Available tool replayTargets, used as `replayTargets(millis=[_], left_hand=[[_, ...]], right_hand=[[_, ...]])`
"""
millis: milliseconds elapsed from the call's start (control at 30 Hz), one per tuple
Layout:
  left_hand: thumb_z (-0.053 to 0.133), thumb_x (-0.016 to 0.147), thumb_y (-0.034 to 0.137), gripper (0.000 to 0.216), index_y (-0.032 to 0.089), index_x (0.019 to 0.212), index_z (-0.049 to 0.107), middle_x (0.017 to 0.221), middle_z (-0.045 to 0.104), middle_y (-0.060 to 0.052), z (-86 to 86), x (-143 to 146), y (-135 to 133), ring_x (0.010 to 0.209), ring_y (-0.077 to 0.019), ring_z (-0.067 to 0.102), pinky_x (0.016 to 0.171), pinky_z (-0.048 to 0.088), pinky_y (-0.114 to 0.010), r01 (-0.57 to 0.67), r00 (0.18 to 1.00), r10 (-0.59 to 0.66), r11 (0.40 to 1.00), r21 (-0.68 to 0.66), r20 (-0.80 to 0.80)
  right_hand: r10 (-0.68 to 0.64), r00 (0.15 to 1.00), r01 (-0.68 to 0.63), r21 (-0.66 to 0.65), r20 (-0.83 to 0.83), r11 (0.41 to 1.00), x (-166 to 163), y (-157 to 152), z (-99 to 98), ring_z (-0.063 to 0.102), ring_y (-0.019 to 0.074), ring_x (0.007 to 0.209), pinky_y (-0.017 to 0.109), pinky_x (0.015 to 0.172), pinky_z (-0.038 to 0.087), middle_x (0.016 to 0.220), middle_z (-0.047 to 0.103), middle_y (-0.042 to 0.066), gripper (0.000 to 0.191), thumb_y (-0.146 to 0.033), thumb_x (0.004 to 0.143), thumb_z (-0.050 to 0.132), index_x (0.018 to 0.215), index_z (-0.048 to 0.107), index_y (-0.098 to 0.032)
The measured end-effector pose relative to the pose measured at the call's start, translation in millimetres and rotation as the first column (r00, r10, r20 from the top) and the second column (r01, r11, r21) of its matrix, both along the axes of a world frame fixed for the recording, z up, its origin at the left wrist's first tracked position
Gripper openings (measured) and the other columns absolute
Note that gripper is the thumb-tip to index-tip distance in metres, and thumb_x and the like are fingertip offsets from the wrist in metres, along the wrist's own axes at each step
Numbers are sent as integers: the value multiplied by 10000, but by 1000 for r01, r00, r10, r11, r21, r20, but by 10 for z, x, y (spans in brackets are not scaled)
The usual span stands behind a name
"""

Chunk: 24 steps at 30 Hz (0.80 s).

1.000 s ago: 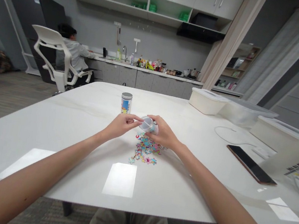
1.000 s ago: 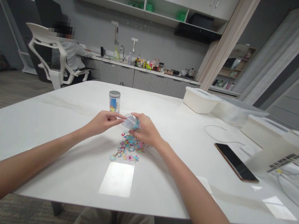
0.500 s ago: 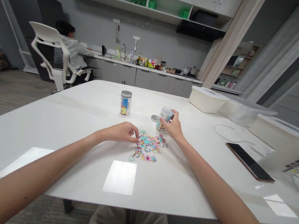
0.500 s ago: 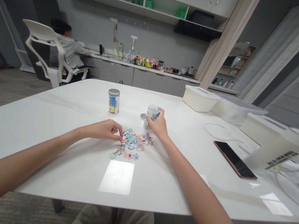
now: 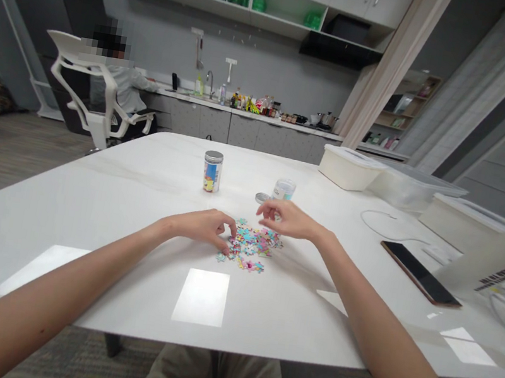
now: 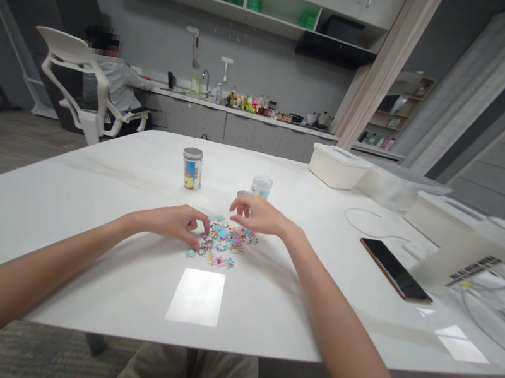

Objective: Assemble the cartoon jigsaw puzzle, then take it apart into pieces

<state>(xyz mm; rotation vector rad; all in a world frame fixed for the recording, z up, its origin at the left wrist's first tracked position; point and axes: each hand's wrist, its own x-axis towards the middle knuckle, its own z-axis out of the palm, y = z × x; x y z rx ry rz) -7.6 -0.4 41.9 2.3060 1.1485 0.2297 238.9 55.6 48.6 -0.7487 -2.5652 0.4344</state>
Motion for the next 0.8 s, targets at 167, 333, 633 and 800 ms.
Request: replayTargets(millis=[167,333,633,800], left_hand=[[708,704,428,291,216,902,696,539,360,72,1,-2,0,487,-97,331,483,252,-218,3,1000,-3,1000,3,3],[661,757,476,357,202,986,675,547,446,61,-14,-9,16,495,-108,401,505,300,-220,7,1000,-7,999,41,-3],[384,951,431,434,285,1327,543,871,725,-60,-275,170,61,785,-228,647,680,417,-290,-165,959,234,920,355,-161],[394,946,403,365,289,1182,648,832,721,-64,-329,208,61,775,-240,659,674,431,-301,-126,942,233,912,391,-241]], right_hand=[[88,971,-53,-160,223,986,-16,11,-140,571,151,645,276,600,463,739,640,19,158,-134,724,628,860,692,-181],[92,975,-55,-184,200,981,8,54,-174,581,147,655,269,601,468,765,657,24,194,-105,728,604,879,701,-178],[-20,998,27,-125,55,992,-75,135,-268,644,159,734,280,671,498,788,698,23,244,-22,722,537,860,671,-173],[-29,998,35,-100,58,994,-123,142,-356,630,157,725,289,685,500,789,686,30,199,-33,734,557,846,657,-164]])
